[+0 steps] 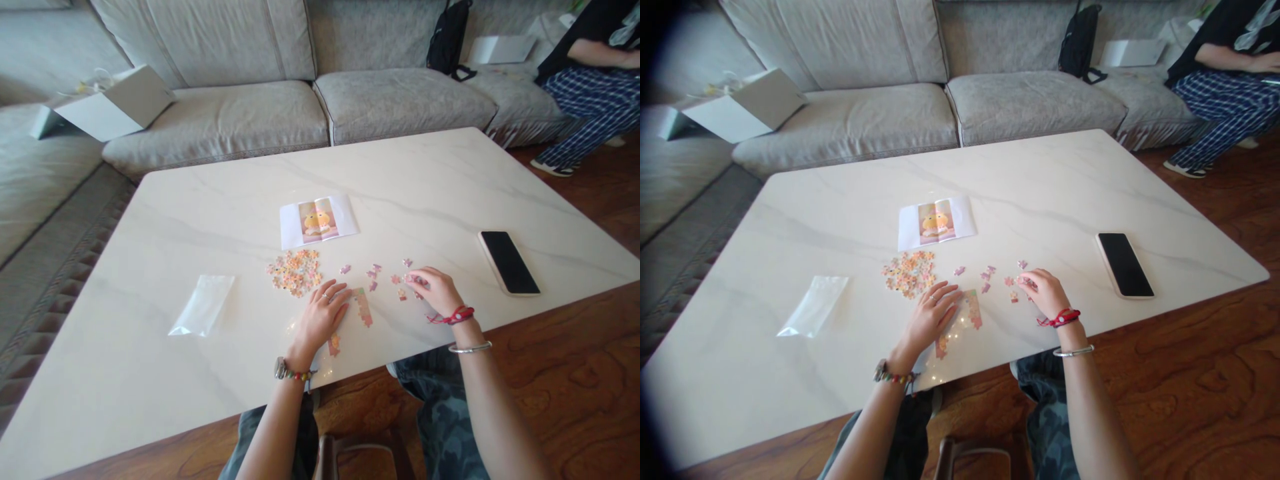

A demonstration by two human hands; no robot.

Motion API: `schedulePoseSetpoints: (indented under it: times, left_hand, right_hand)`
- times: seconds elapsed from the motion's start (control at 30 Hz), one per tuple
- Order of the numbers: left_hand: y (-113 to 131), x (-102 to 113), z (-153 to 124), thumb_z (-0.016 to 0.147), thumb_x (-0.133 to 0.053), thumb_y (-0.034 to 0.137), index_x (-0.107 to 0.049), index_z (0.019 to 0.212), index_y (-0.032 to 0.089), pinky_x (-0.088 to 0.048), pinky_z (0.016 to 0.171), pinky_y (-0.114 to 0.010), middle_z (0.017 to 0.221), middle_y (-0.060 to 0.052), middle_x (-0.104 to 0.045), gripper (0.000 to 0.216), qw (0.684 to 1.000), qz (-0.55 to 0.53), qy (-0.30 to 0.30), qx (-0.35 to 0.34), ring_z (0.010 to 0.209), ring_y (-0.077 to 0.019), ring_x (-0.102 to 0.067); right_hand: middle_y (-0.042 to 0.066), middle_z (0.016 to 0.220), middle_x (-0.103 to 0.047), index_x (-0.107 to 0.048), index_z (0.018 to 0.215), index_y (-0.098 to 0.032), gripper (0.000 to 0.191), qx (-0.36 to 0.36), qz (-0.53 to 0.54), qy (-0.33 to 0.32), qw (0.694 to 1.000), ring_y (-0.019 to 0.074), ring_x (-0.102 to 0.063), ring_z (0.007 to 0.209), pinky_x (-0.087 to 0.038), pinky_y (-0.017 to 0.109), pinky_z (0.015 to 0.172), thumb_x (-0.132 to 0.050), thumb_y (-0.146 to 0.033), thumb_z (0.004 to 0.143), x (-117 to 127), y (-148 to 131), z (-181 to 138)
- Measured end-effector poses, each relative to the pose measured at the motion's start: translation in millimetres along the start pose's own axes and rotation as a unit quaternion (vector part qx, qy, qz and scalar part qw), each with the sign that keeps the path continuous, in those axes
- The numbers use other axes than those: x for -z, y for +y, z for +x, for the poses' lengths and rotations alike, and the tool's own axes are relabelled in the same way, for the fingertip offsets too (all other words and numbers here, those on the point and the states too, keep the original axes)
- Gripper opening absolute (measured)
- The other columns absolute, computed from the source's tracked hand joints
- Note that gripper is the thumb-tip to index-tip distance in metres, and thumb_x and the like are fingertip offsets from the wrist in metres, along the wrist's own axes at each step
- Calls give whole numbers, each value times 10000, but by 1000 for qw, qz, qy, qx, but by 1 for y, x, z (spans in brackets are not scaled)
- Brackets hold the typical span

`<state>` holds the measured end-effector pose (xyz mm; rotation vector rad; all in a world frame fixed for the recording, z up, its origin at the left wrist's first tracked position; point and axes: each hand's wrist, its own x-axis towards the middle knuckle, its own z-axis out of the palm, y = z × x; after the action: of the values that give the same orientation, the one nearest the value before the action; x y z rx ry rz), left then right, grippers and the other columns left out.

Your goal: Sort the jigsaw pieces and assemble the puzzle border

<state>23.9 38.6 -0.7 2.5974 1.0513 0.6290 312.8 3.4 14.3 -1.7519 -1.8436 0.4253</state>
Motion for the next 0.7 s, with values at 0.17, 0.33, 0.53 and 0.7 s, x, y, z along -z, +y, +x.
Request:
schedulePoseSetpoints:
  times: [0.17,0.33,0.53,0.7]
  left_hand:
    - [-3,-3,0,864,-426,237,-513,1129,228,-412,933,-440,1175,-60,-533,279,1000,2,2,-4,1167,-239,-407]
    - [-5,-4,1,861,-429,229,-516,1127,228,-426,916,-443,1169,-62,-537,280,1000,4,7,-6,1159,-244,-412]
    - [-5,-3,1,862,-428,229,-515,1124,222,-435,906,-443,1165,-66,-539,276,1000,5,4,-6,1155,-244,-418]
    - [-7,-3,0,862,-428,223,-516,1117,216,-444,896,-441,1152,-67,-545,270,1000,6,16,-8,1144,-243,-424]
  right_hand:
    - [65,823,-634,-637,829,-197,177,10,-2,-5,1000,173,-589,737,-478,300,679,-507,-310,789,-1,1,0]
    - [56,815,-623,-630,828,-192,161,24,-7,-11,1000,157,-585,718,-476,288,681,-508,-290,795,-3,4,-1]
    - [59,816,-628,-626,849,-186,156,23,-17,-12,1000,160,-588,717,-471,285,675,-512,-277,791,-3,4,-1]
    - [58,794,-627,-621,868,-178,162,24,-27,-6,999,163,-582,719,-469,284,673,-520,-270,784,-3,2,-1]
